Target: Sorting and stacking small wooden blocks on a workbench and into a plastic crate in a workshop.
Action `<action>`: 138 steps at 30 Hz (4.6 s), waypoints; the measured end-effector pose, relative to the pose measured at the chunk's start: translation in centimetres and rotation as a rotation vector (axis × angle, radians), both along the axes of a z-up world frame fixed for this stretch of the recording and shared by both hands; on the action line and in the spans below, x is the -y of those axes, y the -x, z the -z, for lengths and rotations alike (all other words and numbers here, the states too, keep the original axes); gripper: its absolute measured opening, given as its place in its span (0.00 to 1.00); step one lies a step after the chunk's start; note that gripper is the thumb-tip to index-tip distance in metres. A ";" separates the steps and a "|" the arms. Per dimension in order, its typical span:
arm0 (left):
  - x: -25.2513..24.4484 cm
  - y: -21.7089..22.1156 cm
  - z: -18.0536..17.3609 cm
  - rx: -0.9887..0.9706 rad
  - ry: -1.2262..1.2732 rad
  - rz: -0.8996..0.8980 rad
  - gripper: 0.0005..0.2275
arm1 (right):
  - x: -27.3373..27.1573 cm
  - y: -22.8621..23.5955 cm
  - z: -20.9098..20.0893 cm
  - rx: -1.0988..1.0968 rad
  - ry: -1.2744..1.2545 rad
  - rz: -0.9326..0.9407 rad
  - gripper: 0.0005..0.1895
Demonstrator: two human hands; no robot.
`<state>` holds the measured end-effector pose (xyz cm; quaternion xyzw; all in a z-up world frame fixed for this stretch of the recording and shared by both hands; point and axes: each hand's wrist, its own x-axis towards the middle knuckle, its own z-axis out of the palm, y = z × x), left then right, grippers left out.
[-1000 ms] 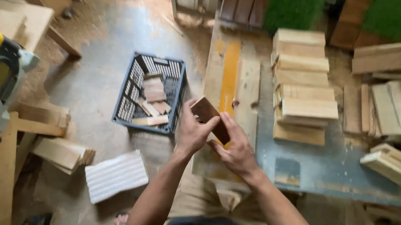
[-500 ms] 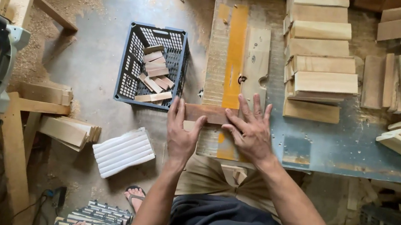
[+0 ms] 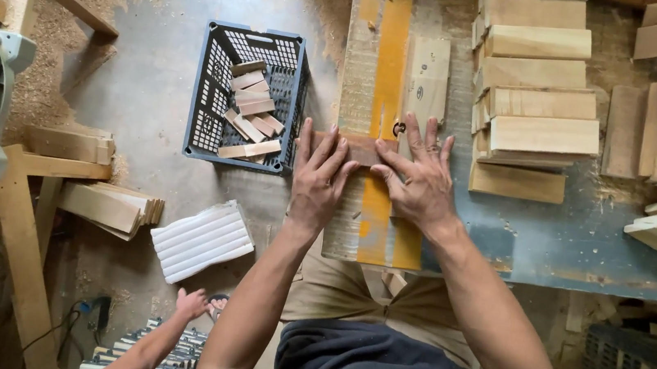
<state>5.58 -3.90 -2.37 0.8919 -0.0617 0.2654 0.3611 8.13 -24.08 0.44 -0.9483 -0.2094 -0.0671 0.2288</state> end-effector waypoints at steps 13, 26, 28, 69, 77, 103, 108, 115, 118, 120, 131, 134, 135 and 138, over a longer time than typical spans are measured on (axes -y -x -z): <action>0.0 -3.5 1.2 0.029 -0.020 -0.013 0.17 | 0.2 -3.6 1.2 -0.027 -0.014 0.004 0.22; -0.1 -4.9 1.5 0.082 0.003 -0.009 0.17 | 0.1 -5.1 1.6 -0.040 -0.076 0.012 0.23; 0.1 -4.9 1.5 0.086 0.005 -0.008 0.17 | 0.2 -5.1 1.4 -0.042 -0.071 0.021 0.23; -0.3 -17.5 1.8 -0.337 -0.325 -0.077 0.22 | -1.7 -17.4 0.6 -0.320 0.000 0.204 0.22; -2.8 -9.9 -1.5 -0.325 0.131 0.000 0.12 | -1.0 -11.6 -5.1 -0.245 -0.163 -0.065 0.19; -13.0 -1.2 8.9 -0.487 1.631 -0.479 0.38 | -3.3 0.0 -10.2 -0.538 -0.916 -0.047 0.20; -5.6 0.8 1.7 -0.254 1.323 -0.553 0.27 | 3.5 1.6 -8.5 -0.278 -0.926 0.044 0.15; 9.4 4.1 -6.6 -0.117 0.873 -0.031 0.13 | 14.0 5.0 -7.8 0.269 -0.617 0.398 0.10; 14.6 3.9 -6.1 -0.219 0.663 0.234 0.16 | 17.7 5.8 -4.8 0.289 -0.431 0.534 0.16; 17.5 3.5 -3.9 -0.201 0.170 0.295 0.30 | 18.5 6.3 -3.3 0.025 -0.341 0.632 0.32; 18.4 4.4 -3.7 -0.136 0.054 0.301 0.30 | 16.1 8.1 -2.3 0.038 -0.503 0.611 0.31; 15.6 5.5 -4.7 -0.078 0.211 0.268 0.29 | 13.4 8.5 -3.1 0.083 -0.642 0.569 0.30; 14.5 5.7 -4.9 -0.074 0.267 0.256 0.28 | 12.5 8.5 -3.1 0.097 -0.702 0.547 0.29; 10.5 6.3 -5.0 0.007 0.321 0.153 0.24 | 9.0 8.2 -2.0 0.175 -0.781 0.404 0.27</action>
